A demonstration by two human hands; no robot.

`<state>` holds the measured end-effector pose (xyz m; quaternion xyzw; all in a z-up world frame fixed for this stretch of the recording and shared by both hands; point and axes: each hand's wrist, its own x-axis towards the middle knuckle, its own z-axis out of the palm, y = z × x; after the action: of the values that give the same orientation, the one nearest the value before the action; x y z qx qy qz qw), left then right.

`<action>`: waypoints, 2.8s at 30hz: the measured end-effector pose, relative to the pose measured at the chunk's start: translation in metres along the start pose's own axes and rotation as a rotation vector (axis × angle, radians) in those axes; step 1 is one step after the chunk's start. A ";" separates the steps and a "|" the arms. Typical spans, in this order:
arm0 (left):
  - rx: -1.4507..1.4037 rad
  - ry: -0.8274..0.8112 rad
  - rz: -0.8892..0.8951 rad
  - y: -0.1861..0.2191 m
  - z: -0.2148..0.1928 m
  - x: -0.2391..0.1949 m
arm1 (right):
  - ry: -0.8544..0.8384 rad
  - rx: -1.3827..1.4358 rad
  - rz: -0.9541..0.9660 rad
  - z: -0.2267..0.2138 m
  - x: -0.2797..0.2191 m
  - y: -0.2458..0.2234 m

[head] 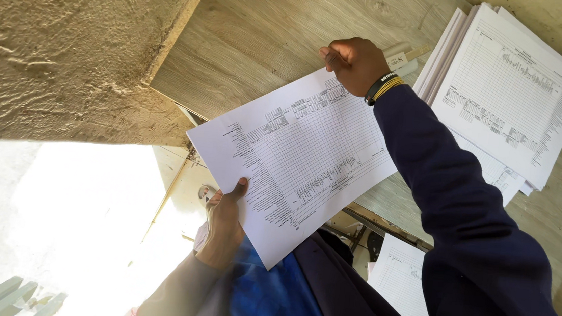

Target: The person aligns sheets of paper into a stack, staples them together using a stapler on a desk, and places the stapled packets onto a pile.

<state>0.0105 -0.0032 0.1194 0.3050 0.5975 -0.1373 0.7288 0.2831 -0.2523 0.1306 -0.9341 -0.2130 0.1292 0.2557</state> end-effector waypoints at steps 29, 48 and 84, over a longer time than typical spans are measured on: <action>0.194 0.005 0.100 0.018 -0.014 0.035 | 0.204 0.459 -0.106 -0.058 -0.025 0.009; 0.109 0.011 0.017 0.014 0.000 0.019 | 0.009 0.383 -0.056 -0.065 -0.015 0.013; 0.175 -0.118 0.300 -0.002 -0.045 0.091 | 0.208 1.983 0.397 0.000 -0.043 0.036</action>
<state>-0.0031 0.0375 0.0275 0.4445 0.4872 -0.0960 0.7456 0.2572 -0.3003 0.1170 -0.3261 0.1722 0.2059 0.9064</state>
